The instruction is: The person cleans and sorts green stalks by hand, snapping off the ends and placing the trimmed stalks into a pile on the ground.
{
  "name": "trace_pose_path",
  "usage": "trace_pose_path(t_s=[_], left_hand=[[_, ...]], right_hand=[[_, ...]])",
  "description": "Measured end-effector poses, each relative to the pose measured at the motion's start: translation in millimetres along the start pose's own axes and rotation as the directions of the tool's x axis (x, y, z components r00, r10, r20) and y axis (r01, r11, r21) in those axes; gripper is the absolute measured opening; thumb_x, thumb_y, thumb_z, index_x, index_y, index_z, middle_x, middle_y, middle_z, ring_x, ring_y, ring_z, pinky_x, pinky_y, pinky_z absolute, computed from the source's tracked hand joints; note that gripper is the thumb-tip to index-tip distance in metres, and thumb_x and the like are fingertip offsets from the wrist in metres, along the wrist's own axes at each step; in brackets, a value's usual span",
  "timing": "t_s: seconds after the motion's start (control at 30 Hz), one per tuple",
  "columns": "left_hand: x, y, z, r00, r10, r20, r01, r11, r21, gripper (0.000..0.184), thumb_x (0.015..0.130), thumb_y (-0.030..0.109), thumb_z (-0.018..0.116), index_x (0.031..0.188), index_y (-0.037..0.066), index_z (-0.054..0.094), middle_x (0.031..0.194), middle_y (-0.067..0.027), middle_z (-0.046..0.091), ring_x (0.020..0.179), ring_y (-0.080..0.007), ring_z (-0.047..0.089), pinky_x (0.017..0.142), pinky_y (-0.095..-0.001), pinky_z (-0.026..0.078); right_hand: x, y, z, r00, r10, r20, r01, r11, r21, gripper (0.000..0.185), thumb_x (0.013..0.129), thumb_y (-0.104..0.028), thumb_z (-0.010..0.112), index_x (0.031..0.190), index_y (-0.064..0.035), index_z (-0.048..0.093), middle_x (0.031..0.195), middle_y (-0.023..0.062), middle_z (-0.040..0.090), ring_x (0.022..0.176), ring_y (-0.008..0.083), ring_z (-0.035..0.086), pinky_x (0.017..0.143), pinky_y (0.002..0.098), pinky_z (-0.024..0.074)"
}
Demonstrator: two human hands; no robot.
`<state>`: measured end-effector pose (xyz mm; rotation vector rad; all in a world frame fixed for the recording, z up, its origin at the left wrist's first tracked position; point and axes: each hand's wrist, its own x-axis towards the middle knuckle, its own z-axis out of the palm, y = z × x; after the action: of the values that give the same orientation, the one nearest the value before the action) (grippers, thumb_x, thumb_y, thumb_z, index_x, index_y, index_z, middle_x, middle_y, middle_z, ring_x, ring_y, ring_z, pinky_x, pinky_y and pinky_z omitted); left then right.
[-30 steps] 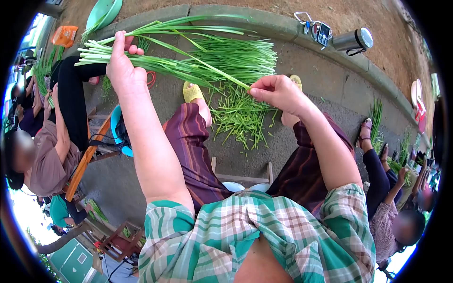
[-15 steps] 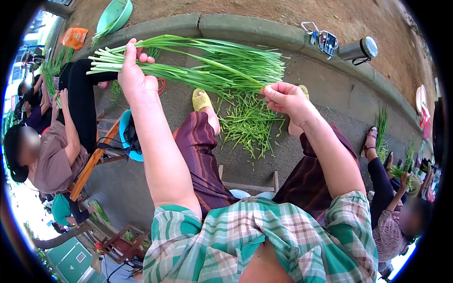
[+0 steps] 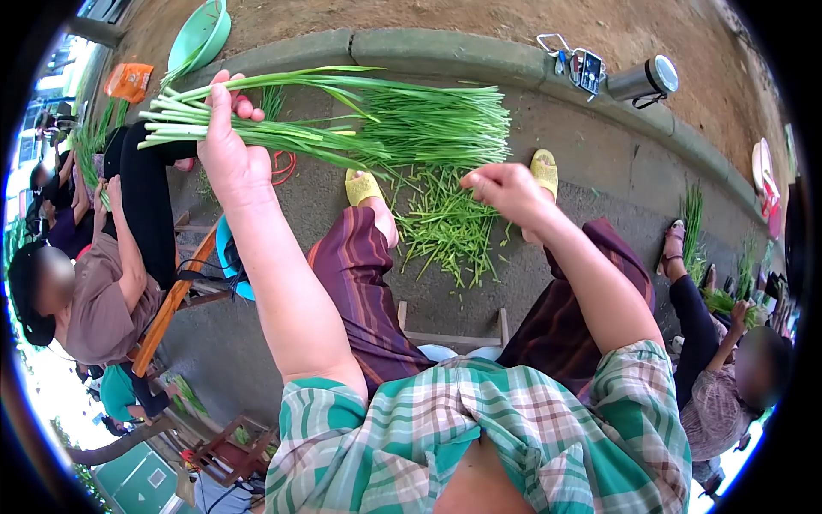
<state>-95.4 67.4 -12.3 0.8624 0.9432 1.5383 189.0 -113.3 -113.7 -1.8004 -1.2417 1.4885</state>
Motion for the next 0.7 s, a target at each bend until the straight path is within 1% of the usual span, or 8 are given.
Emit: trace_pose_path(t_s=[0.07, 0.2, 0.23, 0.3, 0.33, 0.37, 0.43, 0.7], left_hand=[[-2.1, 0.3, 4.4, 0.999, -0.018, 0.050, 0.016, 0.999, 0.029, 0.029, 0.094, 0.018, 0.063, 0.115, -0.002, 0.060, 0.098, -0.0085, 0.065, 0.069, -0.0086, 0.052, 0.059, -0.0237, 0.046], [-6.8, 0.7, 11.3, 0.987, -0.051, 0.152, 0.035, 0.994, 0.104, 0.029, 0.094, 0.018, 0.063, 0.115, -0.003, 0.061, 0.099, -0.0088, 0.065, 0.069, -0.0081, 0.053, 0.058, -0.0235, 0.046], [-7.1, 0.9, 11.4, 0.982, -0.055, 0.183, 0.031, 0.991, 0.133, 0.030, 0.094, 0.018, 0.063, 0.115, -0.003, 0.061, 0.099, -0.0091, 0.065, 0.069, -0.0080, 0.053, 0.058, -0.0235, 0.046], [-9.1, 1.1, 12.1, 0.979, -0.057, 0.195, 0.028, 0.988, 0.149, 0.031, 0.094, 0.019, 0.063, 0.115, -0.003, 0.061, 0.098, -0.0096, 0.065, 0.069, -0.0080, 0.052, 0.059, -0.0236, 0.045], [-10.2, 1.5, 12.8, 0.972, -0.079, 0.221, 0.048, 0.989, 0.142, 0.031, 0.094, 0.019, 0.063, 0.115, -0.004, 0.061, 0.098, -0.0097, 0.065, 0.069, -0.0079, 0.052, 0.059, -0.0236, 0.044], [-11.4, 2.4, 13.9, 0.964, -0.101, 0.248, 0.068, 0.988, 0.136, 0.031, 0.094, 0.019, 0.063, 0.115, -0.004, 0.061, 0.097, -0.0099, 0.065, 0.069, -0.0077, 0.052, 0.060, -0.0236, 0.044], [-15.4, 4.1, 17.8, 0.955, -0.124, 0.271, 0.092, 0.988, 0.126, 0.031, 0.094, 0.018, 0.063, 0.116, -0.004, 0.060, 0.098, -0.0099, 0.065, 0.069, -0.0074, 0.050, 0.061, -0.0235, 0.042], [-23.7, 0.5, 27.7, 0.870, -0.259, 0.420, 0.277, 0.961, 0.019, 0.033, 0.095, 0.018, 0.062, 0.120, -0.003, 0.058, 0.101, -0.0098, 0.064, 0.069, -0.0069, 0.047, 0.061, -0.0233, 0.037]], right_hand=[[-7.7, -8.7, 11.5, 0.996, -0.013, 0.085, 0.033, 0.972, -0.235, 0.034, 0.096, -0.034, 0.051, 0.103, -0.0063, 0.071, 0.080, 0.0120, 0.070, 0.077, 0.0265, 0.068, 0.075, 0.0380, 0.0525], [-9.9, 20.0, 31.9, 0.782, -0.614, 0.105, 0.591, 0.678, -0.438, 0.032, 0.093, -0.034, 0.056, 0.098, -0.0062, 0.072, 0.075, 0.0118, 0.068, 0.074, 0.0315, 0.066, 0.070, 0.0417, 0.0519], [-12.3, 2.4, 22.1, 0.786, -0.609, 0.100, 0.585, 0.682, -0.439, 0.032, 0.093, -0.034, 0.056, 0.098, -0.0062, 0.072, 0.075, 0.0118, 0.068, 0.074, 0.0315, 0.066, 0.070, 0.0417, 0.0519], [-17.6, -45.0, -5.8, 0.970, -0.065, 0.233, 0.128, 0.955, -0.267, 0.033, 0.093, -0.035, 0.062, 0.099, -0.0040, 0.072, 0.083, 0.0106, 0.071, 0.077, 0.0201, 0.068, 0.073, 0.0324, 0.0533], [-10.8, -34.0, -6.4, 0.989, -0.081, 0.123, 0.087, 0.995, -0.042, 0.033, 0.091, -0.034, 0.066, 0.096, -0.0022, 0.071, 0.075, 0.0051, 0.069, 0.069, 0.0108, 0.063, 0.068, 0.0279, 0.0518], [-2.5, -26.1, -9.0, 0.989, -0.148, 0.004, 0.148, 0.986, 0.073, 0.028, 0.087, -0.028, 0.067, 0.093, -0.0014, 0.071, 0.075, 0.0122, 0.069, 0.068, 0.0207, 0.067, 0.065, 0.0349, 0.0532], [1.3, -30.5, -18.5, 0.934, -0.256, -0.249, 0.227, 0.964, -0.141, 0.024, 0.085, -0.026, 0.068, 0.092, -0.0025, 0.071, 0.078, 0.0124, 0.070, 0.073, 0.0218, 0.069, 0.068, 0.0350, 0.0542], [2.4, -15.6, -13.8, 0.915, -0.373, -0.156, 0.293, 0.877, -0.381, 0.027, 0.082, -0.021, 0.070, 0.106, -0.0090, 0.068, 0.108, 0.0127, 0.066, 0.102, 0.0293, 0.063, 0.088, 0.0406, 0.0498]])
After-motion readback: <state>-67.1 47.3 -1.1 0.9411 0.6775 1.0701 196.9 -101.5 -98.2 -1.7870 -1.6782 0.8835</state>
